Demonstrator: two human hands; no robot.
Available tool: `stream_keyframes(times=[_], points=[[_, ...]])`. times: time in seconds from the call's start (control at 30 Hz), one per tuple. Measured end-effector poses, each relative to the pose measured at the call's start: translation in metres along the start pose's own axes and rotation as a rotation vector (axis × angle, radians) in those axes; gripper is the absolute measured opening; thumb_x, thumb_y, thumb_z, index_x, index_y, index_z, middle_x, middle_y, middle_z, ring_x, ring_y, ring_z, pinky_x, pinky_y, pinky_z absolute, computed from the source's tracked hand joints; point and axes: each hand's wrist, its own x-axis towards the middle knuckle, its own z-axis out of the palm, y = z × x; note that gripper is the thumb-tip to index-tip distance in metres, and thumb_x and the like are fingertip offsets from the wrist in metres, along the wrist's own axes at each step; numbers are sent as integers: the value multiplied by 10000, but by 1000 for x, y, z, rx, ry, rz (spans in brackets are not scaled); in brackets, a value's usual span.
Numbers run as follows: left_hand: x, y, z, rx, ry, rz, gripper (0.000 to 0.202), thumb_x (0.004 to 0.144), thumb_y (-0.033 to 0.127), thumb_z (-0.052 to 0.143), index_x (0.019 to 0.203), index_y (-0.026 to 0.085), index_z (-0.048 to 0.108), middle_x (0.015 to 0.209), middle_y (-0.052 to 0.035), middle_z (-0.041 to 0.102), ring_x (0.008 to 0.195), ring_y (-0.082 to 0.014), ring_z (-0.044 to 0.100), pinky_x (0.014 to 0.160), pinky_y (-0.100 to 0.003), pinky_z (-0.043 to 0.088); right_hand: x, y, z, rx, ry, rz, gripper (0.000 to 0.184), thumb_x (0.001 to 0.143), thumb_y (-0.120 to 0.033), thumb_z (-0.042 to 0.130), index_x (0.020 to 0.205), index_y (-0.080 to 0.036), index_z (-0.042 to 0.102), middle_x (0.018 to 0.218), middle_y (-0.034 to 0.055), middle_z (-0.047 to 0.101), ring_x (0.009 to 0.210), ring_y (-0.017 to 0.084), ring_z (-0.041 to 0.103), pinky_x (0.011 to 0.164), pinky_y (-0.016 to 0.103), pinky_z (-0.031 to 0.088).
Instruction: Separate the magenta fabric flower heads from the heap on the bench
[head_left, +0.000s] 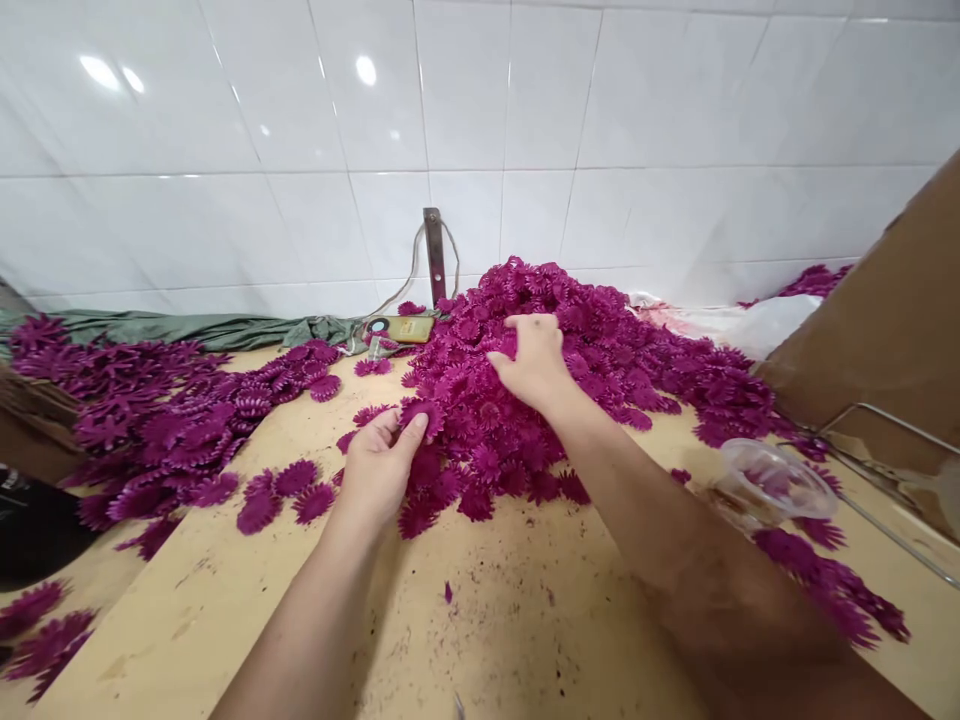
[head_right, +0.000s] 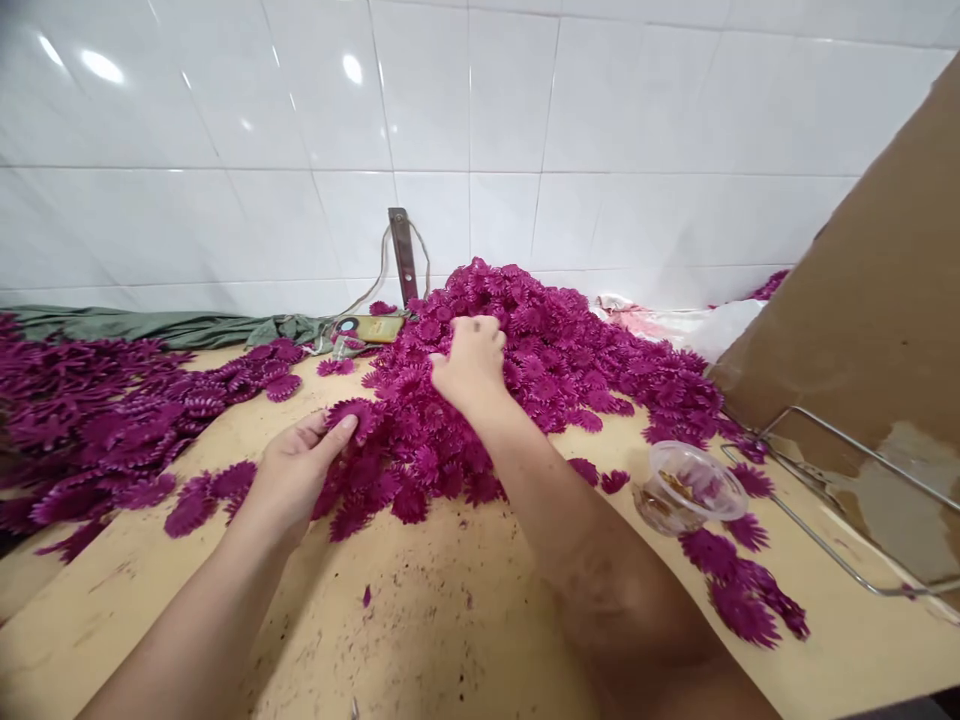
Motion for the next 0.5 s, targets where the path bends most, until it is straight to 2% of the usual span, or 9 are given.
stream_keyframes(times=[0.07,0.13,0.17,0.3,0.43,0.5], points=[[2,-2,-1,-17,12,-34,396,411,434,779,615,152,590,503,36,568,491,-106,495,499,-227,399,-18,-20,3,77,-185,-187,138,758,-203,550,882,-168,597,1005,87,531,980,216,500,883,400,395],[4,-5,-5,-46,49,-29,364,428,399,781,598,158,569,480,56,542,444,-81,456,454,-203,365,-34,-35,7,163,-419,-298,100,789,-218,518,767,-171,604,846,45,579,789,155,544,770,345,435],[5,-6,-7,-51,62,-16,351,438,386,781,591,158,564,471,62,530,431,-71,440,439,-193,350,-40,-39,10,178,-494,-334,103,783,-221,529,725,-167,595,782,30,583,714,133,537,719,319,435],[10,-11,-13,-6,42,28,330,490,405,761,554,156,555,462,55,520,435,-71,442,435,-190,349,-48,-33,24,206,-562,-342,66,724,-194,597,697,-156,551,674,0,563,618,100,494,621,259,397],[9,-11,-11,-49,11,47,356,546,469,724,651,147,615,575,16,614,577,-122,559,576,-232,443,-44,-23,35,430,-721,-300,124,716,-158,585,637,-159,490,580,-45,482,546,74,433,577,228,378],[7,-9,-8,-62,-19,32,403,555,508,706,711,144,636,608,4,637,611,-138,580,606,-250,456,-44,-24,37,482,-718,-291,140,723,-126,550,619,-165,464,562,-56,444,530,71,404,559,222,364]])
